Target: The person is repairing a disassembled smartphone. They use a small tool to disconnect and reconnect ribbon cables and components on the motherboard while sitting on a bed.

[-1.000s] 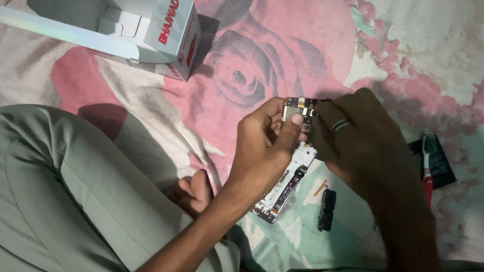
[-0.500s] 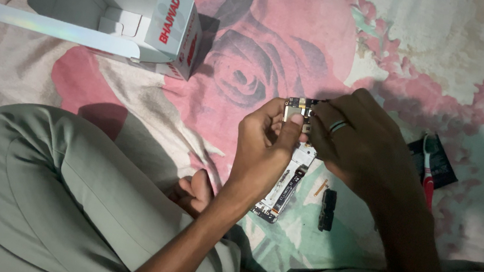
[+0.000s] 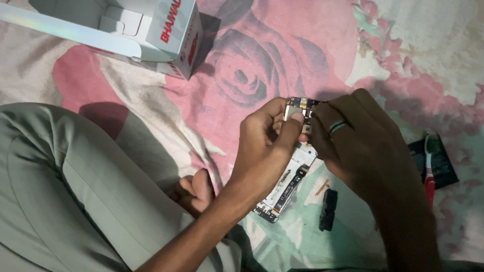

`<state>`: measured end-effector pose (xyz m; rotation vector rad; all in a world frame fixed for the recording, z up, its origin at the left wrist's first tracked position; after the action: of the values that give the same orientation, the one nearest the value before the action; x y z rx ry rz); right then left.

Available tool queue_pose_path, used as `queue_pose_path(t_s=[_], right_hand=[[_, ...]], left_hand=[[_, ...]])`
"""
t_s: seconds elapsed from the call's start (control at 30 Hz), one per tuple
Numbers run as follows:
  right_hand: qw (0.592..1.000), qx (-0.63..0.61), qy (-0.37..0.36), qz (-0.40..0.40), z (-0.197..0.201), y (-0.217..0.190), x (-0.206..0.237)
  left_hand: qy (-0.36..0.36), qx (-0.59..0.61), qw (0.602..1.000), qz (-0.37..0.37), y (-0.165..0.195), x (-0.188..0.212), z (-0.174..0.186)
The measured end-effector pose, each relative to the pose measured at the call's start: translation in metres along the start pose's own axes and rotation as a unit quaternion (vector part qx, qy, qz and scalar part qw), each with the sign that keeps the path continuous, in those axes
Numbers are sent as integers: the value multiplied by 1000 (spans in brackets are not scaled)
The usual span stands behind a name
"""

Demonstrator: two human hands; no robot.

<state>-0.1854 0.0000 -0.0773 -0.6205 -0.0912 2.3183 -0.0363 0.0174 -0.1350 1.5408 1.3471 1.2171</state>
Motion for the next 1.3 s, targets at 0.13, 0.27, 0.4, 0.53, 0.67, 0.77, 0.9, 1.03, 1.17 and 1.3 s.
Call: queue_pose_path(t_s=[0.13, 0.27, 0.4, 0.53, 0.67, 0.77, 0.9, 1.03, 1.17, 1.3], right_hand=[[1000, 5, -1, 3, 0, 0, 0], [1000, 6, -6, 5, -1, 0, 0], [1000, 19, -7, 0, -2, 0, 0], [1000, 10, -5, 2, -2, -1, -1], [1000, -2, -11, 11, -2, -2, -2], [1000, -1, -13, 13, -1, -3, -3], [1000, -1, -20, 8, 0, -4, -3], [1000, -13, -17, 13, 1, -4, -3], [1000, -3, -18, 23, -1, -4, -3], [999, 7, -32, 15, -3, -5, -3]], left_hand=[[-1, -5, 1000, -12, 1, 1, -1], [3, -26, 1000, -6, 4, 3, 1], [6, -14, 1000, -6, 6, 2, 0], [18, -44, 999, -14, 6, 3, 1], [30, -74, 996, -33, 6, 3, 3], [39, -89, 995, -31, 5, 2, 2], [32, -59, 997, -26, 4, 2, 3], [29, -58, 998, -24, 4, 2, 3], [31, -55, 998, -14, 2, 0, 4], [18, -14, 1000, -3, 0, 0, 5]])
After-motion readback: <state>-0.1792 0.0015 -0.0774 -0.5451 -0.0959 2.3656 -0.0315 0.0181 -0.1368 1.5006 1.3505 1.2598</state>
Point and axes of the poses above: each hand's wrist, its own x-axis away from the middle knuckle, its own z-axis out of the back of the hand, y = z × x, the point moved 1 cm from there along -x, towards the middle knuckle, and after that the axes turned 2 degrees about z, right-handed, at the moved point
